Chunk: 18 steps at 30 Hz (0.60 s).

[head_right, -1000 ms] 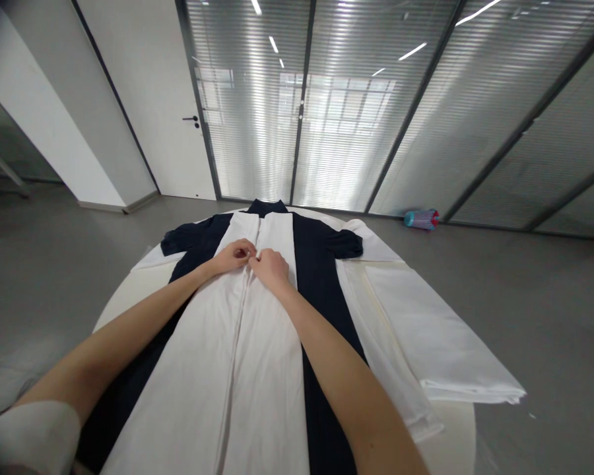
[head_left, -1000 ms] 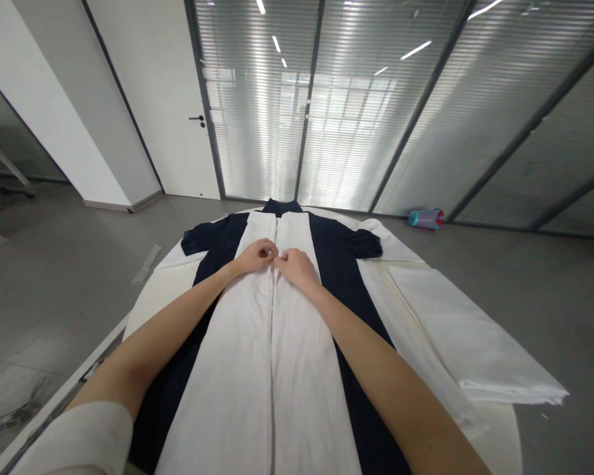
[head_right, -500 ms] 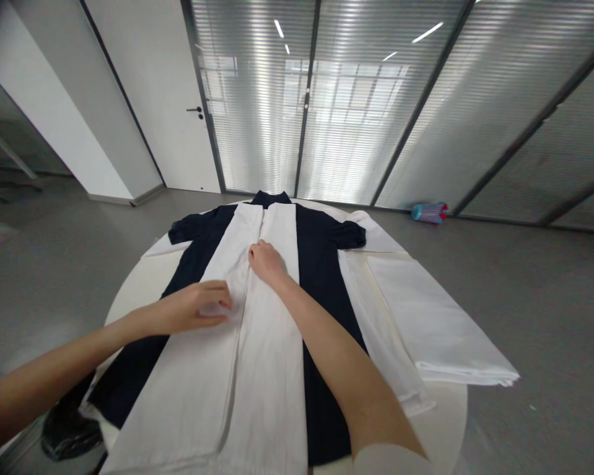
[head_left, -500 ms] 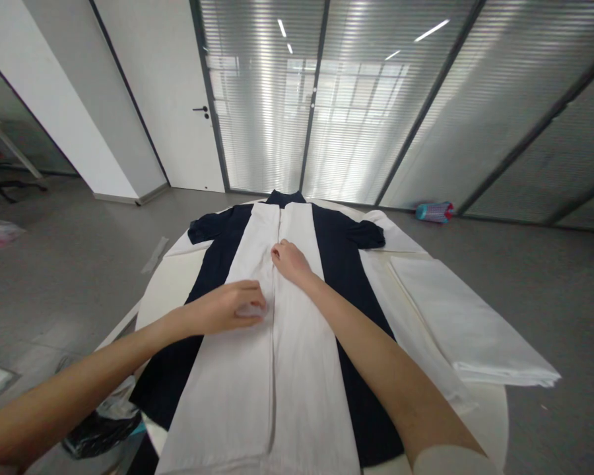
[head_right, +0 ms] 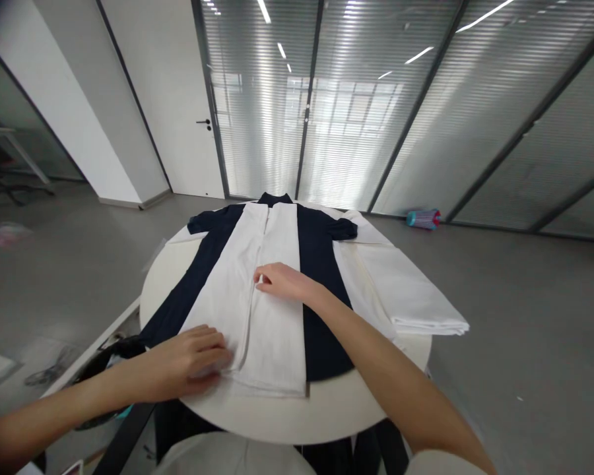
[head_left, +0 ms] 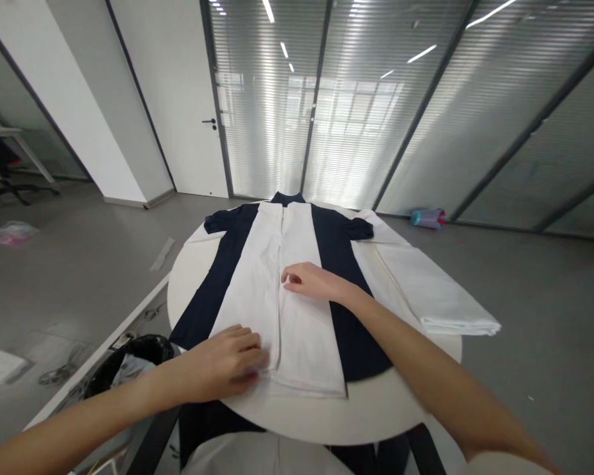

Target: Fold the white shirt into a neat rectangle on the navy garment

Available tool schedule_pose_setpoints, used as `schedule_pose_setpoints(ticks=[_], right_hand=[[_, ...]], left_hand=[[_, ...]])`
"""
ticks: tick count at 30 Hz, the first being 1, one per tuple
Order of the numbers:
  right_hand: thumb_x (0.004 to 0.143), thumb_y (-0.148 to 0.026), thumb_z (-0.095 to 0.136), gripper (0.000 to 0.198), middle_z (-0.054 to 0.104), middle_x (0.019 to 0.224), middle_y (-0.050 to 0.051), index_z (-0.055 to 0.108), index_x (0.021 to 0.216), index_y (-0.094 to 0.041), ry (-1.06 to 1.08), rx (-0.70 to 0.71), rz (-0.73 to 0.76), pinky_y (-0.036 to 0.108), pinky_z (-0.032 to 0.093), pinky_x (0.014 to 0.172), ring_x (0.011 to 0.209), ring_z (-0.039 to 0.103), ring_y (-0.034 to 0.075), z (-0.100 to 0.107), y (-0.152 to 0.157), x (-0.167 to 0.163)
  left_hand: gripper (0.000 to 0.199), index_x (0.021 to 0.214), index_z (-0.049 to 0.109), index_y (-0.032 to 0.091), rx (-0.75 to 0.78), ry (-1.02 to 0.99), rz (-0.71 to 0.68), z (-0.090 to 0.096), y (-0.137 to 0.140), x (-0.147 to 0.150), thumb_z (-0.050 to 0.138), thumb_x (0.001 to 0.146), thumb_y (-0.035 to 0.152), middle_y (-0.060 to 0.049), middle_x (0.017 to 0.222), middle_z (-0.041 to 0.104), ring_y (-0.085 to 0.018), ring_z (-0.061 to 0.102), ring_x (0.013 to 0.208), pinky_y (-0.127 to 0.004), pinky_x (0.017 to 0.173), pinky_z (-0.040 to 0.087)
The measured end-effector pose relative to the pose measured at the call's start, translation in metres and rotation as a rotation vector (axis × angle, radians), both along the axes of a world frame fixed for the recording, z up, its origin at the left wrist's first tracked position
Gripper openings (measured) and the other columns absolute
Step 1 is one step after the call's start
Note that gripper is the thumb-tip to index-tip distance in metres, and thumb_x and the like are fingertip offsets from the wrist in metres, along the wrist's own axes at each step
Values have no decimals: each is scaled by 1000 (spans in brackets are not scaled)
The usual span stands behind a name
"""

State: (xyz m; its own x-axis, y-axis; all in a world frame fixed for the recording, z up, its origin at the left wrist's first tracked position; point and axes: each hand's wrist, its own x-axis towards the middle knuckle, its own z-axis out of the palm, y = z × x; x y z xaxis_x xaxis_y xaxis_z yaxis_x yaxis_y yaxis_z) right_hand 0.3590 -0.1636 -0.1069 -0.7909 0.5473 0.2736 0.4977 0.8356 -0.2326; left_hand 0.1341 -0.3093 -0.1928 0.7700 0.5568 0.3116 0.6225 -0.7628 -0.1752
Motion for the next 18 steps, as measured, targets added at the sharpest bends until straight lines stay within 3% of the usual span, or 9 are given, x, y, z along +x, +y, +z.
schedule_pose_setpoints(ticks=[3, 9, 12, 16, 18], right_hand=[[90, -22, 60, 15, 65, 79, 1, 72, 99, -17, -59, -59, 29, 24, 36, 65, 68, 55, 13, -22, -41, 23], [90, -22, 60, 17, 66, 88, 4, 71, 101, -17, -71, -68, -51, 27, 38, 73, 78, 58, 16, -63, -103, 61], [93, -27, 57, 18, 63, 96, 6, 71, 102, -19, -24, -31, -148, 27, 40, 75, 80, 59, 16, -77, -123, 77], [93, -31, 58, 17, 57, 97, 5, 70, 99, -20, 62, 24, -293, 27, 42, 77, 81, 60, 16, -92, -138, 91], [91, -33, 60, 21, 58, 94, 5, 69, 105, -21, 95, 28, -346, 28, 43, 75, 79, 59, 16, -100, -141, 94]], left_hand=[[11, 98, 63, 18, 65, 30, 18, -9, -7, 4, 59, 90, 13, -5, 91, 63, -21, 58, 82, -34, 76, 46], [16, 92, 65, 17, 99, -79, 59, -21, -12, 1, 52, 99, 20, -6, 89, 63, -17, 60, 81, -29, 74, 47], [7, 96, 67, 18, 128, -61, 94, -22, -14, -1, 60, 94, 19, -6, 95, 64, -19, 61, 85, -31, 78, 48], [29, 107, 67, 20, 163, -21, 164, -22, -16, 1, 66, 81, 10, -7, 104, 65, -22, 62, 95, -35, 84, 48], [27, 106, 68, 20, 190, -14, 185, -23, -16, 2, 64, 81, 10, -7, 102, 66, -22, 62, 93, -35, 84, 48]])
